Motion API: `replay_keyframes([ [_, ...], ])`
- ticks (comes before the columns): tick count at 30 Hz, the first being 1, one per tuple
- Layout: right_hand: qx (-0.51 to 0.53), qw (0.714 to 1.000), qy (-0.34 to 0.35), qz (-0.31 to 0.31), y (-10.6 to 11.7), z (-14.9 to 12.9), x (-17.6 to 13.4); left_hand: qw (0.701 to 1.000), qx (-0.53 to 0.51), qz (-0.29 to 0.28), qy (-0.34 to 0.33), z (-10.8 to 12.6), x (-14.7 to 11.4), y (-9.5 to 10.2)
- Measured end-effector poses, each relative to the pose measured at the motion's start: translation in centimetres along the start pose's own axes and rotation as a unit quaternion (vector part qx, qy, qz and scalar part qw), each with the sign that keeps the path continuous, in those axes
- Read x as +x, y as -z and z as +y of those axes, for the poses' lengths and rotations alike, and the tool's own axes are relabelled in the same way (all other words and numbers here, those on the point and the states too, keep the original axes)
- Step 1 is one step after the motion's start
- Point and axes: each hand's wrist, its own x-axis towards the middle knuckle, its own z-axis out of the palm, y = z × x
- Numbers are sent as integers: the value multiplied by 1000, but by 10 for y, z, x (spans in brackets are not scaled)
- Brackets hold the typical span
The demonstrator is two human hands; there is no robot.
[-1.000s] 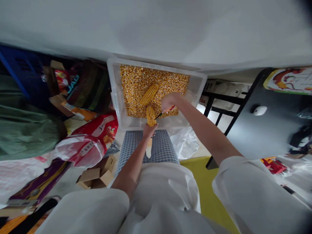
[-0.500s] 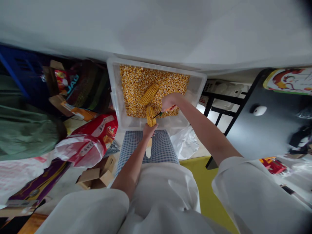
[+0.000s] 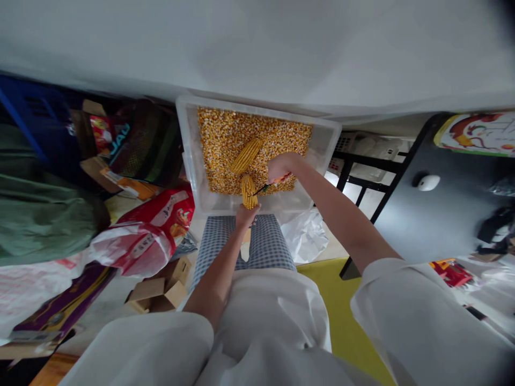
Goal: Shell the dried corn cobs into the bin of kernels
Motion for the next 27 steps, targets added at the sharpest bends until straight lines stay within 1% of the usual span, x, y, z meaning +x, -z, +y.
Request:
replay_keyframes([
  [5, 29, 999, -19, -30, 0, 12, 3, 1000, 5, 5, -1, 1, 0, -1],
  [10, 61, 996, -24, -58, 0, 25, 9, 1000, 3, 9, -1, 3, -3, 0],
  [16, 66, 997, -16, -42, 2, 30, 12, 1000, 2, 6, -4, 3, -4, 2],
  [21, 73, 995, -21, -60, 4, 30, 14, 1000, -7, 7, -5, 1, -2, 0],
  [27, 79, 995, -22, -58, 3, 32, 18, 1000, 0, 11, -1, 1, 0, 0],
])
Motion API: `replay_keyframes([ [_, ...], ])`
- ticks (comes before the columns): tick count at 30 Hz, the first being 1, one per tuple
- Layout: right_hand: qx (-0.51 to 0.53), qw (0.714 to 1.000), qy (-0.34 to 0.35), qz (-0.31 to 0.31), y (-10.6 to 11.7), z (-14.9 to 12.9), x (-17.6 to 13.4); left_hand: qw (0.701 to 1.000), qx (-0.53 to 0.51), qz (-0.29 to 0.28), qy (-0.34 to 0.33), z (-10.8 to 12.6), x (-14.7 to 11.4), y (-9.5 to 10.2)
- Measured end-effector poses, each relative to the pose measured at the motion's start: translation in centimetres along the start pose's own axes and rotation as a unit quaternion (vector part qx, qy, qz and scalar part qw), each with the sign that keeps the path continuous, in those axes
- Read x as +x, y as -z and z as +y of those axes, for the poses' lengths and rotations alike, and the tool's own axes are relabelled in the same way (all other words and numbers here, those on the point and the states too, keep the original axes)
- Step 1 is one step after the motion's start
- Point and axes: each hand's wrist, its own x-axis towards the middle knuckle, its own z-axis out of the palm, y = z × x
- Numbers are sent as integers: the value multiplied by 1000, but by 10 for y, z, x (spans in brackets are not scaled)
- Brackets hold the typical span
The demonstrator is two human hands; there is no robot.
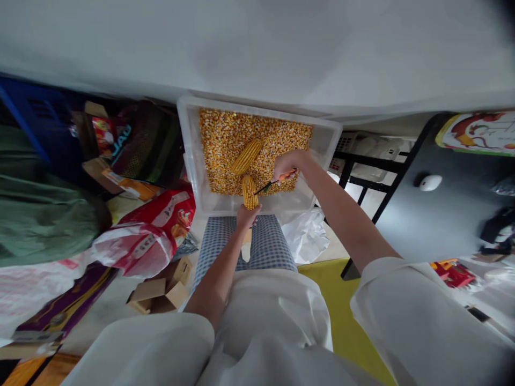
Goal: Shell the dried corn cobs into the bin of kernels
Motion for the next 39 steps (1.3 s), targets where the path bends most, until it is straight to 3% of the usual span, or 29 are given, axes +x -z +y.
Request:
replay_keyframes([
  [16, -16, 1000, 6, 9, -2, -4, -4, 1000, 4, -6, -13, -3, 1, 0],
  [25, -105, 988, 33, 111, -22, -17, -23, 1000, -7, -8, -10, -3, 1, 0],
  [29, -123, 984, 38, 123, -28, -26, -30, 1000, -4, -11, -6, -2, 1, 2],
  [34, -129, 986, 42, 98, -16, -26, -24, 1000, -9, -20, -7, -2, 1, 3],
  [39, -92, 996, -16, 13, 13, -30, -3, 1000, -17, -19, -11, -1, -3, 6],
])
